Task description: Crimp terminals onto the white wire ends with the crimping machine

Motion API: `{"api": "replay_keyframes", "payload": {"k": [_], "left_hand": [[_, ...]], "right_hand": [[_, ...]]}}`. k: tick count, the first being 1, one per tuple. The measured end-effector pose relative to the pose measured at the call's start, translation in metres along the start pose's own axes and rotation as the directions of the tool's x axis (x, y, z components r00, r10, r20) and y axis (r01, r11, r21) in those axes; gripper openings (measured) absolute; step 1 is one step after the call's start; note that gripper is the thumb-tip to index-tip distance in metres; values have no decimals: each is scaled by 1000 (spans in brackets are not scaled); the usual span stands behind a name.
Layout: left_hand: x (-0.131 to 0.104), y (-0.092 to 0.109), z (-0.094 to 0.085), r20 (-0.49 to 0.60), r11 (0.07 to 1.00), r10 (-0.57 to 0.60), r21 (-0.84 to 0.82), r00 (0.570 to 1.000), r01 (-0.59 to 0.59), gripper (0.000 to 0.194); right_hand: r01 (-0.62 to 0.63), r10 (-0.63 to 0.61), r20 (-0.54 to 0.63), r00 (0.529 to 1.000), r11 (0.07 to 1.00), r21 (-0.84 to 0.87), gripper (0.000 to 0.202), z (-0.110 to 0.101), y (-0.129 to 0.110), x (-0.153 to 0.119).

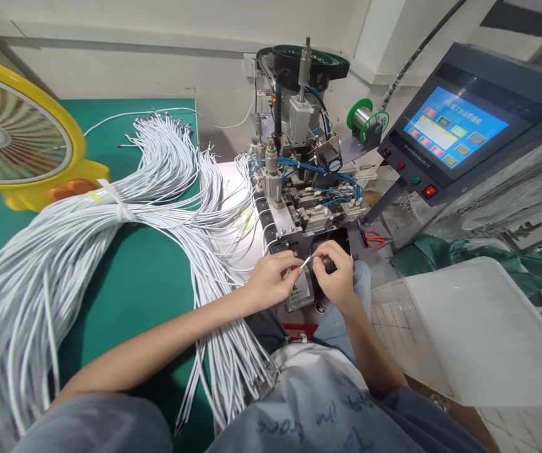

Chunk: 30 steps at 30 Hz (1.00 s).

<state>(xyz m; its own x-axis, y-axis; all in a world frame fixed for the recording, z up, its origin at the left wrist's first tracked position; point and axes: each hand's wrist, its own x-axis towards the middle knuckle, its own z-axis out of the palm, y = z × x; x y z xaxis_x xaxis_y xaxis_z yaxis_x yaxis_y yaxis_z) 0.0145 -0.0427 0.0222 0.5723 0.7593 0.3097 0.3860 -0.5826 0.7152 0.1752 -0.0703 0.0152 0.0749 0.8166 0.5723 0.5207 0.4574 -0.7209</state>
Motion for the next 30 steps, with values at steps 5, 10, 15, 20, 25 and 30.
{"api": "replay_keyframes", "payload": {"k": [5,10,15,20,25,30], "left_hand": [[0,0,-1,-13,999,27,30,1000,-26,17],[0,0,1,-63,999,48,11,997,-47,17],[-2,-2,5,-145,994,102,-17,984,-106,16],[-1,-7,2,-68,986,158,57,985,-155,18],[7,-19,-4,200,931,63,342,978,-130,24],[14,-30,-2,327,823,-129,562,936,-83,29]], "right_hand": [[-52,51,9,999,999,16,9,3,-1,-1],[-125,130,-124,984,991,49,11,14,-1,-10],[-242,296,-191,936,935,260,8,26,-4,-18],[-310,337,-16,941,883,352,9,20,3,-12],[-328,288,202,936,923,201,10,19,37,-6],[-425,357,328,874,890,164,10,35,70,-4]]}}
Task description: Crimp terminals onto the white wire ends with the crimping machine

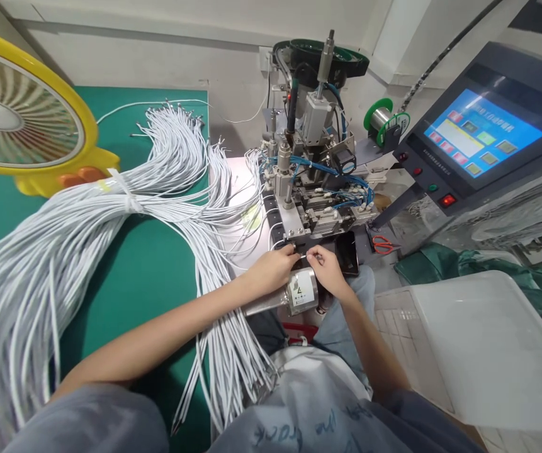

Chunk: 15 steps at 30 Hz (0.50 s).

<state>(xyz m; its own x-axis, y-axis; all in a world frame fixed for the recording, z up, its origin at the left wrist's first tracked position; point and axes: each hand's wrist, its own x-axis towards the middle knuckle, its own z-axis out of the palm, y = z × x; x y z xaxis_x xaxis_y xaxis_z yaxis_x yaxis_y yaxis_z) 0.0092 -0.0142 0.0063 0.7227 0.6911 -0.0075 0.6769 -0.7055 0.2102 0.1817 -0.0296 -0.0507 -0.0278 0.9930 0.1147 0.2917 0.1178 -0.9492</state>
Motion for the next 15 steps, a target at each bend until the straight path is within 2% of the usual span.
{"api": "replay_keyframes", "payload": {"k": [5,10,15], "left_hand": [[2,-3,3,11,998,-19,-60,1000,20,40],[2,-4,4,29,998,-36,-55,999,37,43],[2,-6,7,35,999,-42,9,999,41,43]], "right_hand": [[-109,116,-34,993,980,167,12,11,10,5],[-173,188,-61,980,964,203,15,16,12,3],[-232,244,-29,969,948,218,17,14,13,7]]}}
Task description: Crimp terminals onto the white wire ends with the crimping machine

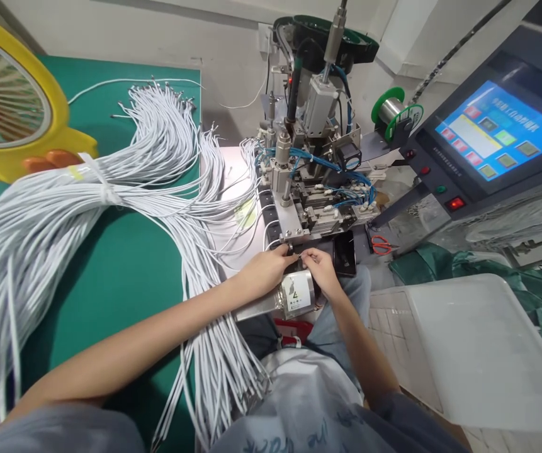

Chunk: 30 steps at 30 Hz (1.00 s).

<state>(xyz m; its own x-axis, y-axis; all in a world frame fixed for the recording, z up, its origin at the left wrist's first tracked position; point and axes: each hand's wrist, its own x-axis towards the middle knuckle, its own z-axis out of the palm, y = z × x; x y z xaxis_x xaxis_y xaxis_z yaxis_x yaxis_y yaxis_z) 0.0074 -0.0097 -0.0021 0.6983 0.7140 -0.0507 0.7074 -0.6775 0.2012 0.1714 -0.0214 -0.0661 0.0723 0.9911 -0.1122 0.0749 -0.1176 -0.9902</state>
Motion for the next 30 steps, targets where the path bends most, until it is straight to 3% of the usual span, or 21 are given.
{"api": "replay_keyframes", "payload": {"k": [9,18,25,28,30], "left_hand": [[-1,2,-5,81,983,93,151,992,-105,41],[-1,3,-9,103,986,110,116,989,-122,41],[-2,5,-10,53,986,79,146,995,-86,33],[-5,7,-19,42,984,41,173,998,-48,17],[-7,7,-23,52,980,-16,197,999,6,17]], "right_hand": [[-109,107,92,990,994,21,22,-6,-7,6],[-81,81,36,996,997,4,26,-3,-5,6],[-39,51,149,987,996,-82,32,-2,2,10],[18,0,149,989,993,-120,34,-1,8,10],[56,-36,131,991,986,-154,32,-1,10,10]]}}
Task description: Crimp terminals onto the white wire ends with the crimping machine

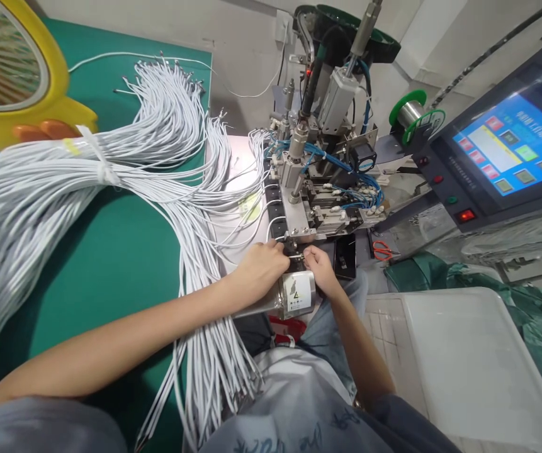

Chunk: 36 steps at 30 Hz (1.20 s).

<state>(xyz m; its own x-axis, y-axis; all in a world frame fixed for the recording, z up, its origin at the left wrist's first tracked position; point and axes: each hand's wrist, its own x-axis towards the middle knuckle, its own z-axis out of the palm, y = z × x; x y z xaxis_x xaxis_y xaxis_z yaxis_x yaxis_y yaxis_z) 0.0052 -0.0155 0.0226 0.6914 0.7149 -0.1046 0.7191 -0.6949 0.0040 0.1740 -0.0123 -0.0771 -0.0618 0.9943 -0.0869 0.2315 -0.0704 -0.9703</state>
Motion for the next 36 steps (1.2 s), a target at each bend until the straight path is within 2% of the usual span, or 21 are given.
{"api": "replay_keyframes", "payload": {"k": [3,7,10,12,13,14,16,17,19,21,23,27,29,31,33,36], "left_hand": [[-2,-1,-2,21,999,-43,0,999,43,19],[-2,-2,3,12,999,-41,-10,999,41,18],[-2,-4,8,-17,998,-55,-35,998,55,18],[-2,-5,11,-45,995,-92,-32,995,90,19],[-2,-5,13,-56,993,-116,-21,992,115,19],[-2,-5,13,-65,990,-138,-7,988,138,21],[-2,-5,14,-72,986,-165,14,984,167,25],[-1,-5,14,-67,984,-173,21,983,175,26],[-1,-6,14,-58,983,-177,31,982,179,26],[-1,-6,13,-63,983,-176,39,982,179,27],[-2,-7,12,-76,984,-168,42,983,172,29],[-3,-2,7,-106,989,-143,16,984,146,29],[-5,6,4,-147,996,-53,-73,988,43,28],[-7,14,1,-219,969,70,-218,973,-119,30],[-9,21,1,-293,903,136,-356,946,-240,32],[-9,21,4,-347,800,134,-515,928,-308,31]], "right_hand": [[37,-41,-63,997,997,-65,26,-3,0,0],[55,-86,-226,970,988,-141,24,-12,-8,-11],[101,-162,-358,920,978,-182,23,-11,-23,-41],[153,-226,-369,902,964,-216,21,-1,-35,-68],[168,-236,-319,918,960,-224,21,7,-40,-82],[181,-234,-217,948,954,-238,21,16,-43,-94],[185,-179,47,983,947,-263,20,37,-45,-113],[185,-142,170,975,944,-274,18,47,-44,-119],[186,-89,336,938,944,-271,16,67,-37,-126],[196,-84,405,910,950,-242,17,81,-31,-127],[212,-101,408,908,948,-238,22,86,-29,-127],[217,-103,336,936,921,-323,25,70,-39,-129],[187,-83,308,948,927,-326,27,53,-45,-127],[151,-78,242,967,942,-299,28,32,-48,-119],[119,-90,132,987,967,-224,25,12,-49,-107],[82,-80,-63,995,997,16,13,-11,-50,-88]]}}
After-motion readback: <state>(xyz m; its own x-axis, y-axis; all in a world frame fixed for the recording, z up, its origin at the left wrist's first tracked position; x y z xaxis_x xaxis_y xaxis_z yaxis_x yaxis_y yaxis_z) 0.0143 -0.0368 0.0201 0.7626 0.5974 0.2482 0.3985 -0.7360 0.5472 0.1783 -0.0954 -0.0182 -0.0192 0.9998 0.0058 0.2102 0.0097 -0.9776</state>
